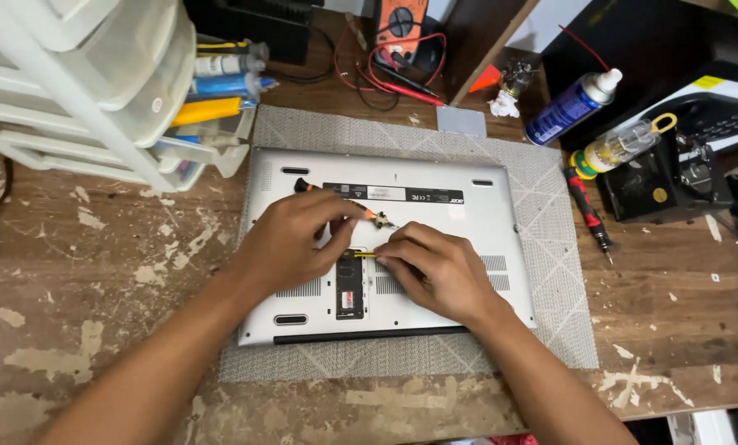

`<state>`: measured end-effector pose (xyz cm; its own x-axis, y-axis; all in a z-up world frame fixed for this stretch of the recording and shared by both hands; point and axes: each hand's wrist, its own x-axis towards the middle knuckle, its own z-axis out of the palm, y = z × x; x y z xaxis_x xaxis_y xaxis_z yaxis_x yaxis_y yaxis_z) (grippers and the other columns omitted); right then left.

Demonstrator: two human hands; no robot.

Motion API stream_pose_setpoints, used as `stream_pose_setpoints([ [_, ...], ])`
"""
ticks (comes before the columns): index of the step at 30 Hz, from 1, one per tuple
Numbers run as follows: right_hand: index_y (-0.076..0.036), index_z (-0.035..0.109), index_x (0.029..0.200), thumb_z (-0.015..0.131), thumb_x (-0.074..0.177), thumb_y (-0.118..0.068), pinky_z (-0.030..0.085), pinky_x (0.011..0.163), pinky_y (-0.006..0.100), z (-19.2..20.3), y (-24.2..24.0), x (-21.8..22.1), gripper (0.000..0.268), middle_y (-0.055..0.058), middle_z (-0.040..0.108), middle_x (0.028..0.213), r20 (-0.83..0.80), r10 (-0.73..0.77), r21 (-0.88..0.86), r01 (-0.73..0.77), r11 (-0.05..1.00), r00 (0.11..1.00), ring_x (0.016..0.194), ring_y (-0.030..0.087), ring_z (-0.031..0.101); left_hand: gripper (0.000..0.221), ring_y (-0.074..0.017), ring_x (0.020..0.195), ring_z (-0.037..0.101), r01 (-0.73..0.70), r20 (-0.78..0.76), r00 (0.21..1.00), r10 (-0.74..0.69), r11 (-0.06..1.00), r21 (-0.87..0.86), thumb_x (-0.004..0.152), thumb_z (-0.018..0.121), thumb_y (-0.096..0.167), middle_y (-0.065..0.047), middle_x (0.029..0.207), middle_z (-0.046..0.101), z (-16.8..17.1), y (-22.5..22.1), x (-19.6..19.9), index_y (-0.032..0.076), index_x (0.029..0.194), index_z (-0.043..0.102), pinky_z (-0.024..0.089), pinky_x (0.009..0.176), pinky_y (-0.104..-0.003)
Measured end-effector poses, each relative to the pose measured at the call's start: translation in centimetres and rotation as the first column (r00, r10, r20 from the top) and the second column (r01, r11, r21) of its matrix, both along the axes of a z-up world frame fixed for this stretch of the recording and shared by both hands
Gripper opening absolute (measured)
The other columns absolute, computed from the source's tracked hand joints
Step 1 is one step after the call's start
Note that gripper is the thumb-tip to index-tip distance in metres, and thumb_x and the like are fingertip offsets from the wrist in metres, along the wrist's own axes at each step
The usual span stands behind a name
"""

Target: Inspecting and manipulating internal laptop components, specifically a RAM module, using hands and a small tool on a repair bench.

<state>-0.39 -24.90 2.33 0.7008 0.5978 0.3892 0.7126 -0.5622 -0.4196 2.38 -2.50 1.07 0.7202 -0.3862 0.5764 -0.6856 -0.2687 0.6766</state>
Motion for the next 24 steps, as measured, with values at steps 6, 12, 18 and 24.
stream_pose_setpoints([
  [6, -0.009, 0.075, 0.087, 0.071, 0.086, -0.002, 0.054, 0.052, 0.029, 0.3, 0.3, 0.2, 0.008, 0.004, 0.069, 0.080, -0.001, 0.025, -0.025, -0.025, 0.999, 1.000, 0.062, 0.020, 0.066, 0.013, -0.0224, 0.055, 0.063, 0.004, -0.027, 1.000, -0.003, 1.000, 0.019, 0.088, 0.065, -0.005, -0.011, 0.067, 0.067, -0.6, 0.0, 0.2, 0.001, 0.096, 0.073, 0.052, 0.053, -0.032],
  [12, -0.007, 0.076, 0.085, 0.072, 0.083, -0.003, 0.053, 0.050, 0.031, 0.7, 0.0, 0.1, 0.006, 0.006, 0.067, 0.073, -0.093, 0.006, -0.045, -0.010, 0.999, 0.996, 0.057, 0.020, 0.062, 0.014, -0.0226, 0.055, 0.064, 0.018, -0.035, 0.999, -0.016, 0.999, 0.038, 0.088, 0.065, -0.007, -0.012, 0.067, 0.068, -0.3, 0.1, 0.1, -0.001, 0.097, 0.074, 0.052, 0.052, -0.032],
  [18, -0.007, 0.076, 0.084, 0.072, 0.083, -0.003, 0.050, 0.048, 0.030, 0.9, -0.5, 0.1, 0.006, 0.005, 0.065, 0.070, -0.131, -0.016, -0.056, 0.009, 0.998, 0.991, 0.052, 0.019, 0.059, 0.013, -0.0217, 0.056, 0.064, 0.027, -0.060, 0.998, -0.024, 0.998, 0.050, 0.090, 0.065, -0.004, -0.011, 0.067, 0.067, -0.5, 0.2, 0.2, 0.000, 0.098, 0.073, 0.052, 0.052, -0.031],
  [24, -0.006, 0.076, 0.089, 0.071, 0.087, -0.006, 0.049, 0.049, 0.031, -0.9, -1.0, 0.3, 0.006, 0.006, 0.064, 0.071, -0.144, 0.011, 0.102, 0.003, 0.995, 0.990, 0.055, 0.019, 0.058, 0.013, -0.0225, 0.056, 0.065, 0.037, -0.097, 0.995, -0.032, 0.998, 0.055, 0.090, 0.063, -0.006, -0.013, 0.067, 0.068, -0.3, 0.3, 0.2, -0.002, 0.097, 0.073, 0.053, 0.052, -0.031],
])
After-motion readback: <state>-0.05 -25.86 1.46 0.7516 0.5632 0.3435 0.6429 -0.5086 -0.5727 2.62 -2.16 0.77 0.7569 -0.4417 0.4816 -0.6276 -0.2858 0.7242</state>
